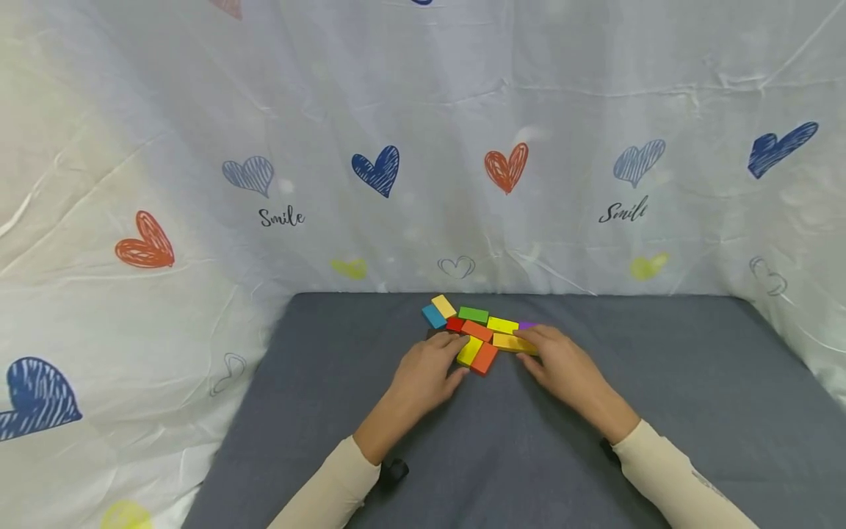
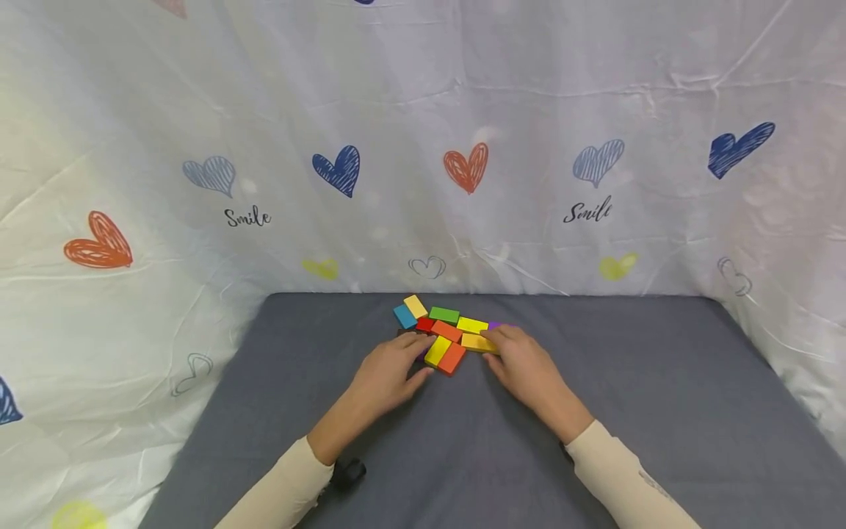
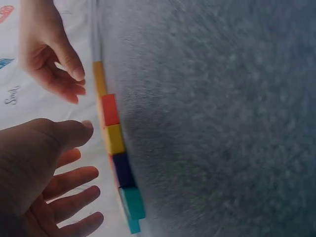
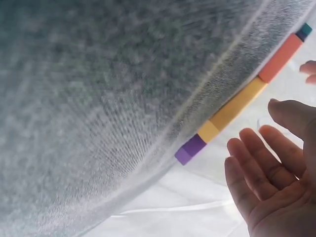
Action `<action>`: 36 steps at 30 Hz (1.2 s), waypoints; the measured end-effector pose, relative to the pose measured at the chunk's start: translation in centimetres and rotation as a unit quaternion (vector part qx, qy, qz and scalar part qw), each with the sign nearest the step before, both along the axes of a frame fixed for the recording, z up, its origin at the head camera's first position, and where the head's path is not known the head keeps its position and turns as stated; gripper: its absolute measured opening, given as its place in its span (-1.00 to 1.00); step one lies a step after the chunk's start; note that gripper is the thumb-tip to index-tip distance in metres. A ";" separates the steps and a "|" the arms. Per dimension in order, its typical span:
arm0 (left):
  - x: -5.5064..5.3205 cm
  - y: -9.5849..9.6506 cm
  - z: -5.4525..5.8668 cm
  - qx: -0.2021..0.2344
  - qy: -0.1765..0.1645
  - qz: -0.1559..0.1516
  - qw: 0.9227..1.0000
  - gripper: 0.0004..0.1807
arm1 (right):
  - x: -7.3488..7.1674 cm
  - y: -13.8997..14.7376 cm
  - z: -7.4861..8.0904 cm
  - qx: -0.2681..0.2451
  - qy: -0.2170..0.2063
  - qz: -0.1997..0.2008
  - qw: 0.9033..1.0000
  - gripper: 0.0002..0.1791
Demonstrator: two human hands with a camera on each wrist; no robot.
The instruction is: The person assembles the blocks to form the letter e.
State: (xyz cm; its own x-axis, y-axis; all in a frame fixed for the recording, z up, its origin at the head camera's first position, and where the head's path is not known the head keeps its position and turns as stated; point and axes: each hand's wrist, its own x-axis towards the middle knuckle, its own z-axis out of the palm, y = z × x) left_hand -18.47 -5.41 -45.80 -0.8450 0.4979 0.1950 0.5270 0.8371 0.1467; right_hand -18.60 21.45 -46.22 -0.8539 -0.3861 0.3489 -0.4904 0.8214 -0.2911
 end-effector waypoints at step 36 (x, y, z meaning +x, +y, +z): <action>-2.0 2.5 -0.9 0.052 0.006 0.003 0.999 -0.68 | 0.3 0.8 0.0 0.049 -0.040 -0.031 0.998 -0.70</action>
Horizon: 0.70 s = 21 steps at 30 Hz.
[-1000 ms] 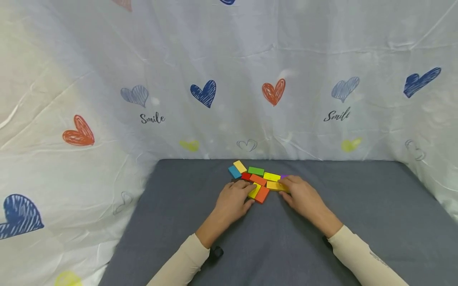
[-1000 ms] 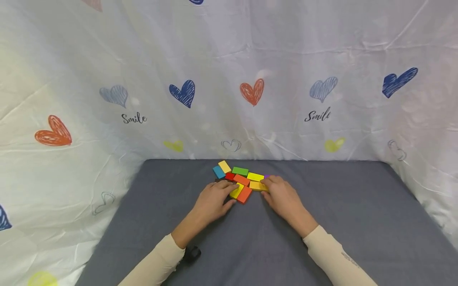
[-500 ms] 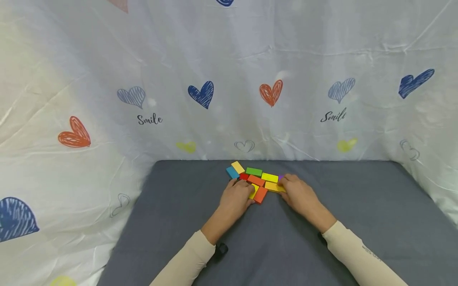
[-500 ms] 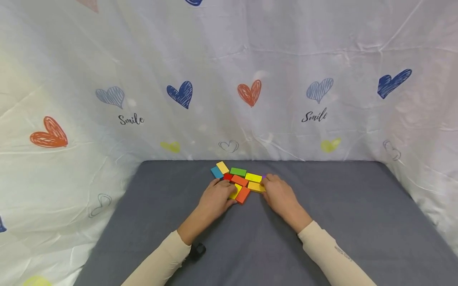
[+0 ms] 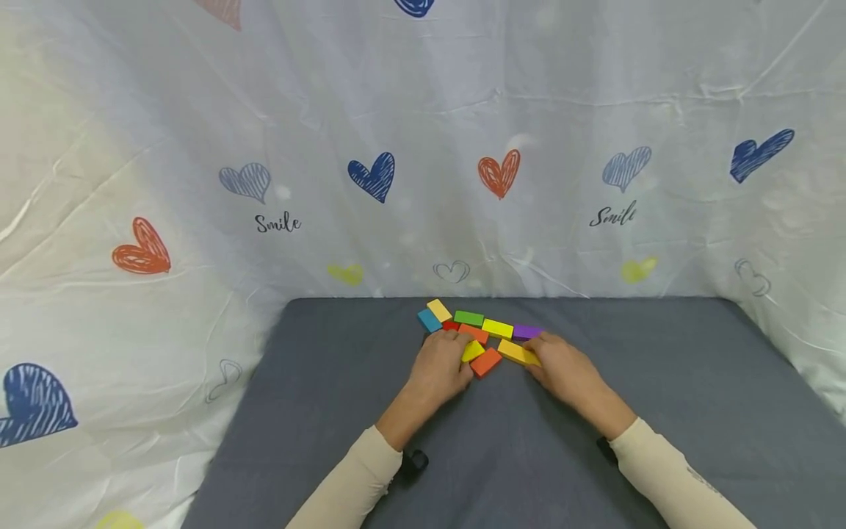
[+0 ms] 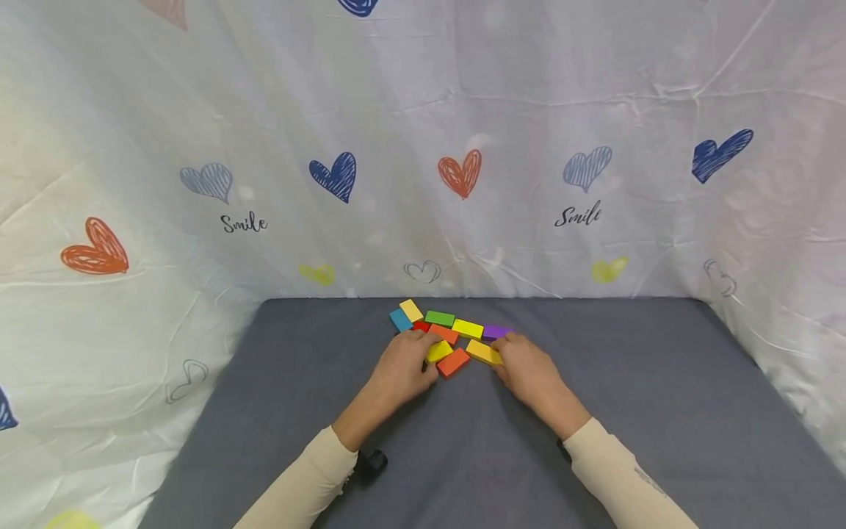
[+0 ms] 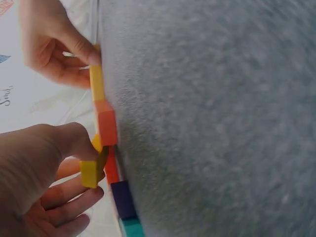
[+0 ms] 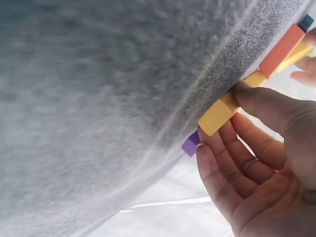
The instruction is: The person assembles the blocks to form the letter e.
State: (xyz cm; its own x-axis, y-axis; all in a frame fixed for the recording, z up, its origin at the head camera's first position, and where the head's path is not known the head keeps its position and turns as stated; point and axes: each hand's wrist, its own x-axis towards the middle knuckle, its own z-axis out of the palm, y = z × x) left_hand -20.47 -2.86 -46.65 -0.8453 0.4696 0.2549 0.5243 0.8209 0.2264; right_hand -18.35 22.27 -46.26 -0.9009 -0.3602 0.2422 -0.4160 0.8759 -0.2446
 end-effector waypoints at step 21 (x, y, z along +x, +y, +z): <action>7.3 -3.6 3.5 0.019 -0.134 -0.054 0.989 -0.54 | 6.3 2.9 1.2 -0.010 -0.074 0.039 0.996 -0.65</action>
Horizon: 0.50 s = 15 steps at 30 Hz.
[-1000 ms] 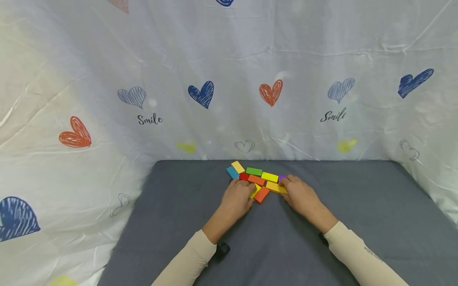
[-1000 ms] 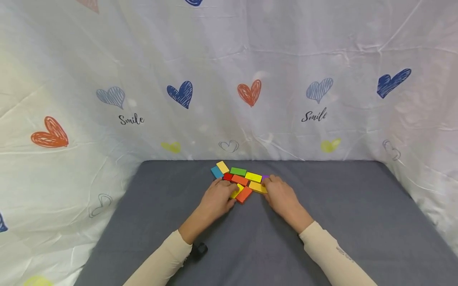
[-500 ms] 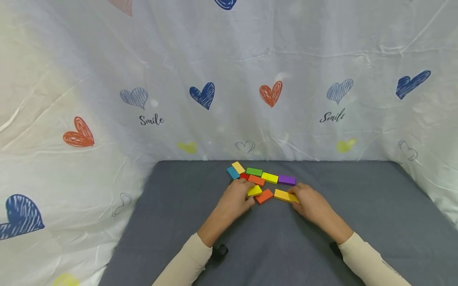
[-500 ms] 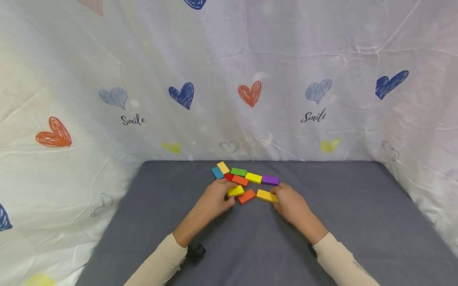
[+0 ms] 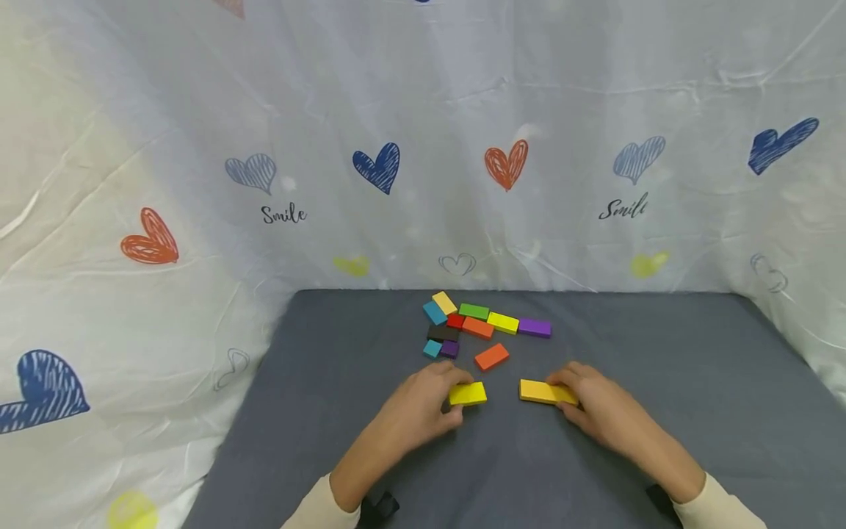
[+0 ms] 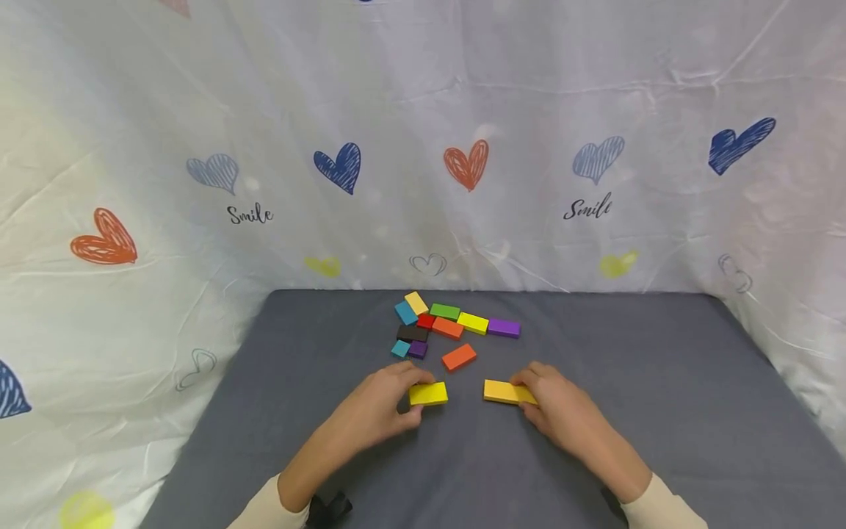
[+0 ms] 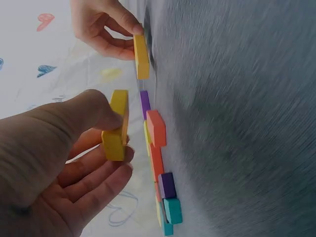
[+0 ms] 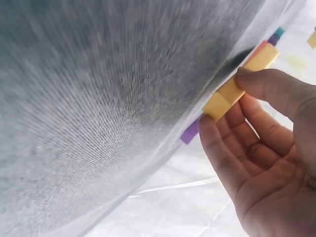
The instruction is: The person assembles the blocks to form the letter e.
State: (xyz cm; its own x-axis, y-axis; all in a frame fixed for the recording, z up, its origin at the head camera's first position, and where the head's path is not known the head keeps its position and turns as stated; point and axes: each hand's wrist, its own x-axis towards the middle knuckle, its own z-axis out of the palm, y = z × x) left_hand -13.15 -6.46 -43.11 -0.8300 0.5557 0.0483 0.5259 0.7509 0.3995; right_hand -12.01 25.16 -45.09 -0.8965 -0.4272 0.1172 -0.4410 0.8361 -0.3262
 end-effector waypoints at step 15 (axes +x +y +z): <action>3.8 -0.6 -1.8 -0.017 -0.065 -0.009 0.998 -0.60 | 3.7 -1.3 -0.2 0.017 -0.038 0.016 0.999 -0.65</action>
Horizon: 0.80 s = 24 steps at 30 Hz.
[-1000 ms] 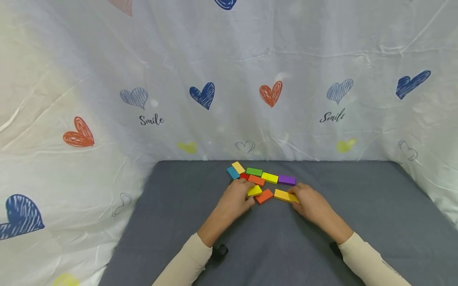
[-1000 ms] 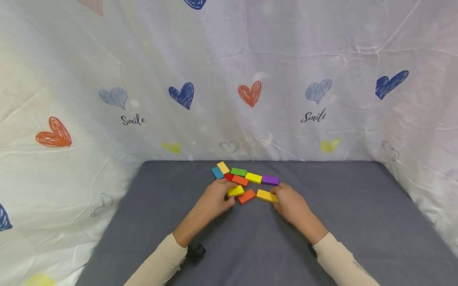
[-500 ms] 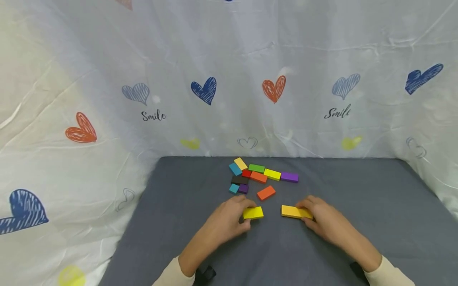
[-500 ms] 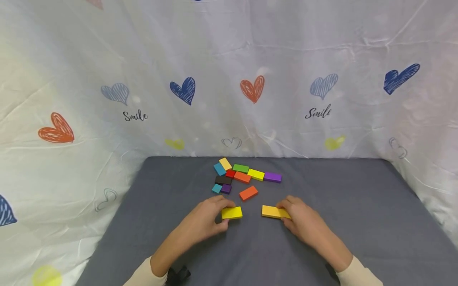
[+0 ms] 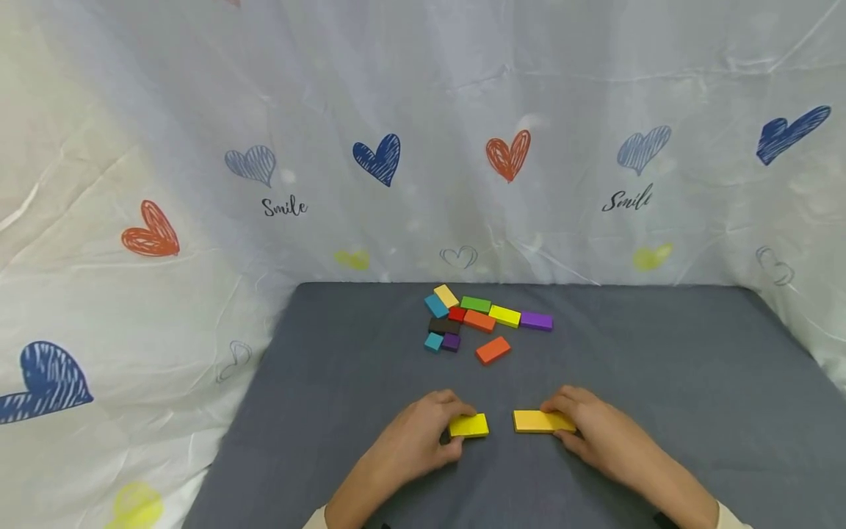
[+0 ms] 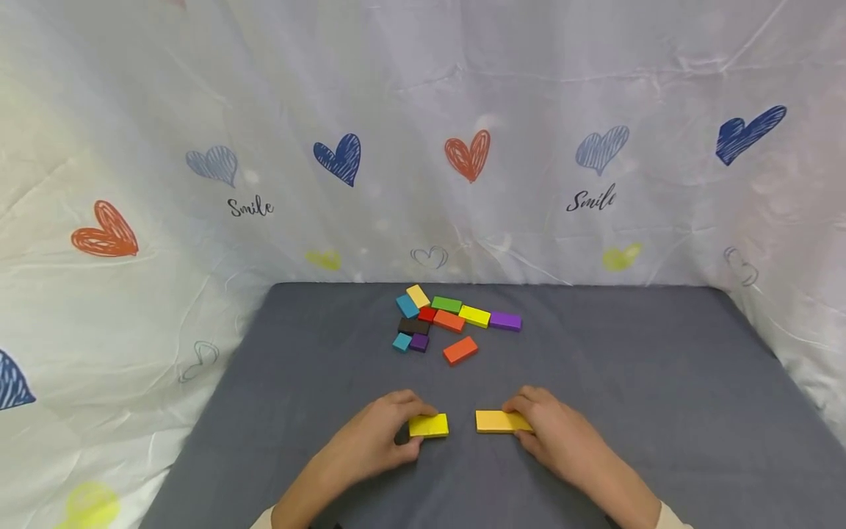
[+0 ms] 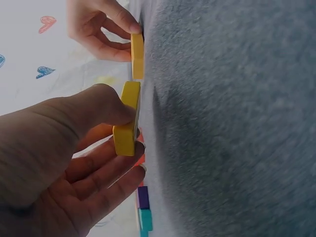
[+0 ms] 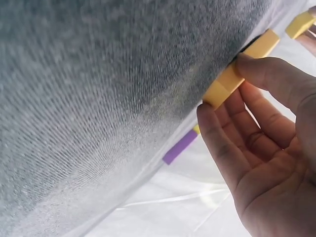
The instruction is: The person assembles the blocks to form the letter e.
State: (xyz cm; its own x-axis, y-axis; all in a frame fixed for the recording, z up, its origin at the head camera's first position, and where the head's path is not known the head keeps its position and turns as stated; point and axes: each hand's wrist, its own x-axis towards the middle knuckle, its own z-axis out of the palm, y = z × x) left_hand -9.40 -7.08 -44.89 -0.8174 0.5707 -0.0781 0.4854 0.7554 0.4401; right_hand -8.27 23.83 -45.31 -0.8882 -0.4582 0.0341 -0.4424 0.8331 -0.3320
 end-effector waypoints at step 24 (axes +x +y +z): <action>-0.3 1.3 -0.9 -0.023 0.023 -0.003 0.999 -0.67 | 1.1 -1.5 -0.6 -0.035 0.041 0.027 0.998 -0.65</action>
